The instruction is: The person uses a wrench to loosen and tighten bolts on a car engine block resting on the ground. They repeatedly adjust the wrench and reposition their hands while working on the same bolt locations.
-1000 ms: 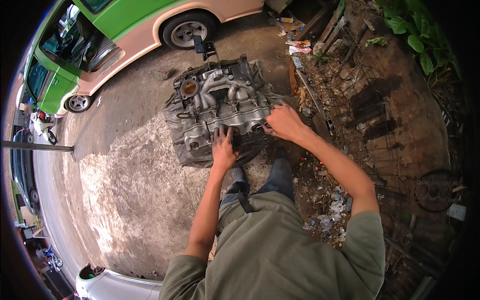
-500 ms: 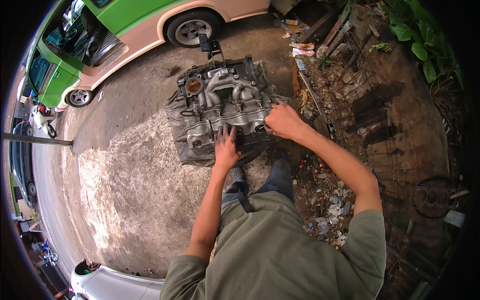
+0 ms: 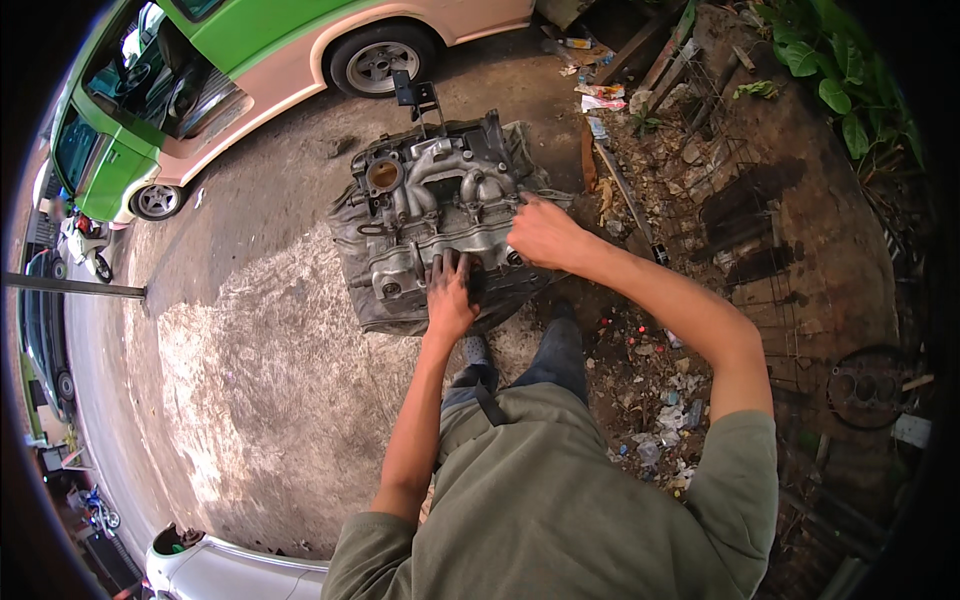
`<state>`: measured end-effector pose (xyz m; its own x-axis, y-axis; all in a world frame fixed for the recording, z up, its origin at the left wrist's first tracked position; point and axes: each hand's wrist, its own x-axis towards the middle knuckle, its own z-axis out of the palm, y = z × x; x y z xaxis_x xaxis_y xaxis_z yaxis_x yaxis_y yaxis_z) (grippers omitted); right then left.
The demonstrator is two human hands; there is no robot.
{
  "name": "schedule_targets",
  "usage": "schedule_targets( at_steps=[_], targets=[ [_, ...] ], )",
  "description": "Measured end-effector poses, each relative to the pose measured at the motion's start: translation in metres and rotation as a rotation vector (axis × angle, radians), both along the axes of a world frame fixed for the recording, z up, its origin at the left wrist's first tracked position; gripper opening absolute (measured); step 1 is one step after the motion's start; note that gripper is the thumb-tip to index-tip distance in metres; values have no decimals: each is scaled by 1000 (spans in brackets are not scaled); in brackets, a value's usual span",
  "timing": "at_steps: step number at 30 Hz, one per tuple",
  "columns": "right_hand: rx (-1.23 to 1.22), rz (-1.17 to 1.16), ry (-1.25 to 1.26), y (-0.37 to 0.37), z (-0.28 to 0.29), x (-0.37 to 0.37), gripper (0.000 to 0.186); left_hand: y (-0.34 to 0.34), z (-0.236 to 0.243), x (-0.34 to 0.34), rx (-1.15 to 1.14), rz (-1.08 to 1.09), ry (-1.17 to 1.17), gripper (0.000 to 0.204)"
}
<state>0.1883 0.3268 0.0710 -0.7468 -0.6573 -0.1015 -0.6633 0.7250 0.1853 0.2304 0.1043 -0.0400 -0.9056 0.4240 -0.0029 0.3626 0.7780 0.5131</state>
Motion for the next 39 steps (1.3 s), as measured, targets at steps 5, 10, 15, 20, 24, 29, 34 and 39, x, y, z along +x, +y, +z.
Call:
schedule_targets(
  at_steps=[5,10,15,20,24,29,34,39],
  targets=[
    [36,104,2,-13,0,-9,10,1,-4,-1,-6,17,5,99],
    [94,141,-50,-28,0,-17,12,-1,-7,0,14,12,17,99],
    [139,160,-54,-39,-2,-18,10,0,-8,1,20,15,22,99],
    [130,140,-105,-34,4,-18,11,0,-4,0,9,18,-22,98],
    [87,102,-98,-23,5,-15,9,0,-3,0,-6,17,-33,98],
    [-19,1,-70,-5,0,-6,7,1,-1,-1,-25,16,-49,100],
    [-172,-275,-93,26,-15,16,16,1,6,-5,-42,-22,-126,98],
    [-601,-688,-103,37,-51,63,26,3,5,0,13,32,51,89]
  ],
)
